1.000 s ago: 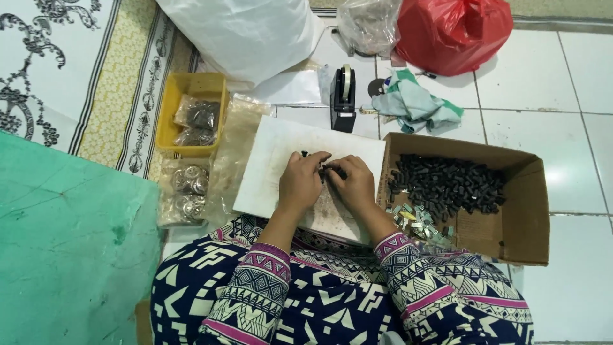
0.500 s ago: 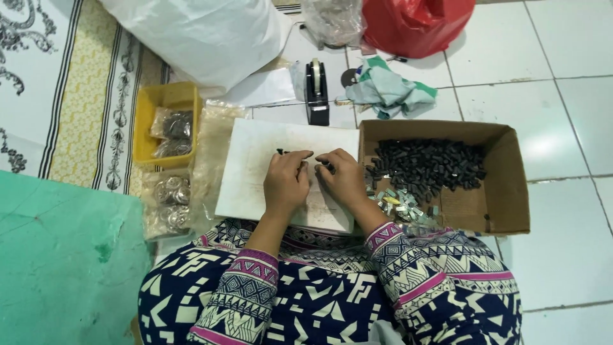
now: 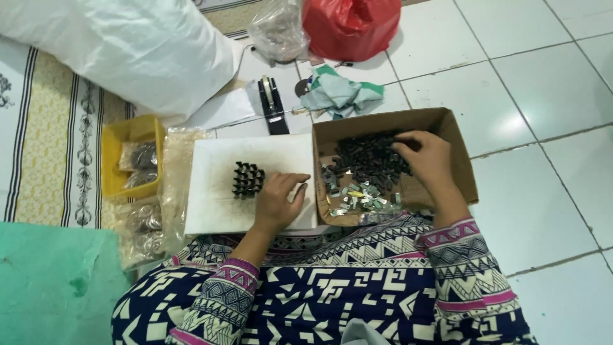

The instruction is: The person assembles small black metal components by hand, taking pieces from a cardboard box and placing them onto a white foam board.

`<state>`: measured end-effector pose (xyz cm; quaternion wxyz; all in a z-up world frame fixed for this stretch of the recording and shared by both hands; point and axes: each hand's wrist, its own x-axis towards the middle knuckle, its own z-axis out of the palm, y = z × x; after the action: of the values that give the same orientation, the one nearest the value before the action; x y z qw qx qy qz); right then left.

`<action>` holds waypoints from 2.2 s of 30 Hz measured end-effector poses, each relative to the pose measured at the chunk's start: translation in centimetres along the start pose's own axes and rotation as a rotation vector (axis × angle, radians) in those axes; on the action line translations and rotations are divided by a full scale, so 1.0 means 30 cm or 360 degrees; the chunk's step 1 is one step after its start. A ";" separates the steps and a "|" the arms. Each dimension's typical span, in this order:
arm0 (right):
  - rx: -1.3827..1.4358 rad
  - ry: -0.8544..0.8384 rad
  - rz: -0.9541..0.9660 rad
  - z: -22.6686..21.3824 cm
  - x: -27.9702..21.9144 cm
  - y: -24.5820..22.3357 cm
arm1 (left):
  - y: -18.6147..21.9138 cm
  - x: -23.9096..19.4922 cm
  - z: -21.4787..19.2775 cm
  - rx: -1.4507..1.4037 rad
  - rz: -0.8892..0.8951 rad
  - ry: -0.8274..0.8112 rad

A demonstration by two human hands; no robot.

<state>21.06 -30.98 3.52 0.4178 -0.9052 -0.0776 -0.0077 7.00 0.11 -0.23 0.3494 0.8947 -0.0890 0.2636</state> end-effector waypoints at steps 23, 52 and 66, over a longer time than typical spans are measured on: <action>-0.0288 -0.0113 0.0719 0.204 0.127 0.431 | 0.238 0.265 0.695 0.0018 -0.0281 -0.0814; -0.0113 -0.0289 0.0786 0.213 0.117 0.451 | 0.053 0.027 0.791 -0.0534 -0.1075 -0.0559; -0.0404 -0.0037 0.0661 0.294 0.145 0.349 | 0.056 0.019 0.722 -0.0504 -0.1111 -0.0380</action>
<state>26.44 -30.39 -9.79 0.2925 -0.9470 0.1068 0.0791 15.76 -15.68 -12.31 0.5387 0.8306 0.1409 0.0062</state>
